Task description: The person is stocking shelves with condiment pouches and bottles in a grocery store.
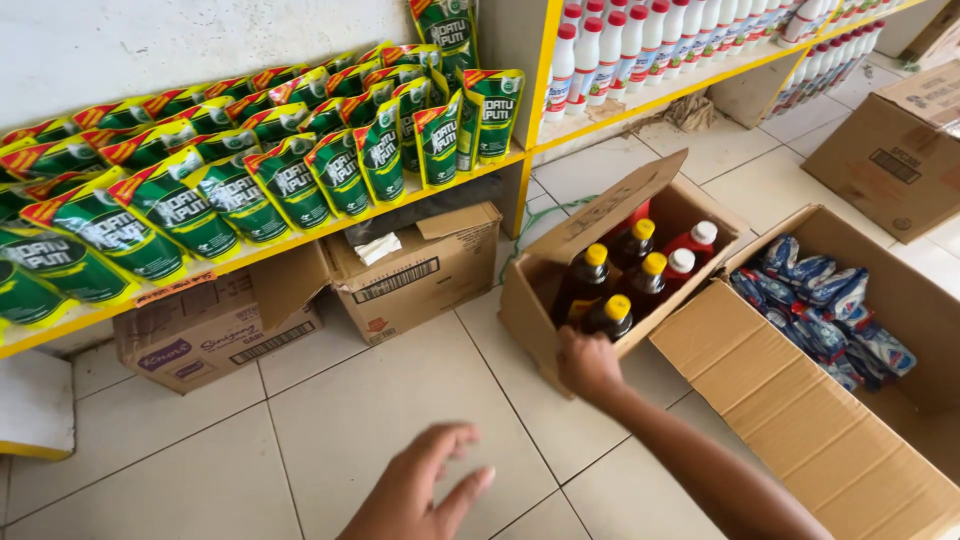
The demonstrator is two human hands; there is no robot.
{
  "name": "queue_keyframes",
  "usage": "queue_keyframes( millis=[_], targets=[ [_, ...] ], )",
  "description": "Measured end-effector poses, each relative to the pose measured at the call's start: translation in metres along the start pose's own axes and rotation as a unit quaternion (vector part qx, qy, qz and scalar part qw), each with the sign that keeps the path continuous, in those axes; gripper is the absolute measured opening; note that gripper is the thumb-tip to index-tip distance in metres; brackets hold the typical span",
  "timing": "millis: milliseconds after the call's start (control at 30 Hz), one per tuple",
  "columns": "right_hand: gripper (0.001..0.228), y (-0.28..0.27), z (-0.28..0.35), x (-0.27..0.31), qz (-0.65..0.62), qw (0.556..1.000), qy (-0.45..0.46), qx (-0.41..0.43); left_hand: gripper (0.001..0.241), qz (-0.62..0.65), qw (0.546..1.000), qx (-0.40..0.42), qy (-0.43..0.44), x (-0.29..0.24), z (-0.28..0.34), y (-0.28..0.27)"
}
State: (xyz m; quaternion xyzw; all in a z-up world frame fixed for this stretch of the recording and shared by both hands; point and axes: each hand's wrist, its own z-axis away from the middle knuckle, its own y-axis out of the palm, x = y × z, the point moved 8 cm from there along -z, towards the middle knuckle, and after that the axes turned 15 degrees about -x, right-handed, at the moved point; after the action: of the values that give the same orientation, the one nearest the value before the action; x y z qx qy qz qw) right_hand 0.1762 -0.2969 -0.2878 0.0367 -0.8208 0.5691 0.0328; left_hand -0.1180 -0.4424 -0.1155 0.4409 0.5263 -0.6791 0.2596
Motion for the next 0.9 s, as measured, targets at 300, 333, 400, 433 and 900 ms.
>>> queue_keyframes(
  millis=[300, 333, 400, 433, 900],
  targets=[
    [0.017, -0.035, 0.098, 0.176, -0.077, 0.980, -0.144, 0.110, 0.083, -0.124, 0.934, -0.270, 0.200, 0.075, -0.104, -0.055],
    [0.017, -0.035, 0.106, 0.192, -0.077, 0.979, -0.149, 0.113, 0.083, -0.124, 0.934, -0.273, 0.195, 0.082, -0.102, -0.059],
    [0.018, -0.035, 0.128, 0.234, -0.109, 0.962, -0.202, 0.151, 0.089, -0.127, 0.935, -0.254, 0.213, 0.092, -0.098, -0.068],
    [0.018, -0.034, 0.131, 0.250, -0.111, 0.961, -0.206, 0.149, 0.089, -0.131, 0.933, -0.258, 0.213, 0.092, -0.094, -0.076],
    [0.017, -0.029, 0.180, 0.443, -0.196, 0.880, -0.408, 0.146, 0.059, -0.112, 0.891, -0.437, -0.060, 0.221, -0.070, -0.222]
  ],
)
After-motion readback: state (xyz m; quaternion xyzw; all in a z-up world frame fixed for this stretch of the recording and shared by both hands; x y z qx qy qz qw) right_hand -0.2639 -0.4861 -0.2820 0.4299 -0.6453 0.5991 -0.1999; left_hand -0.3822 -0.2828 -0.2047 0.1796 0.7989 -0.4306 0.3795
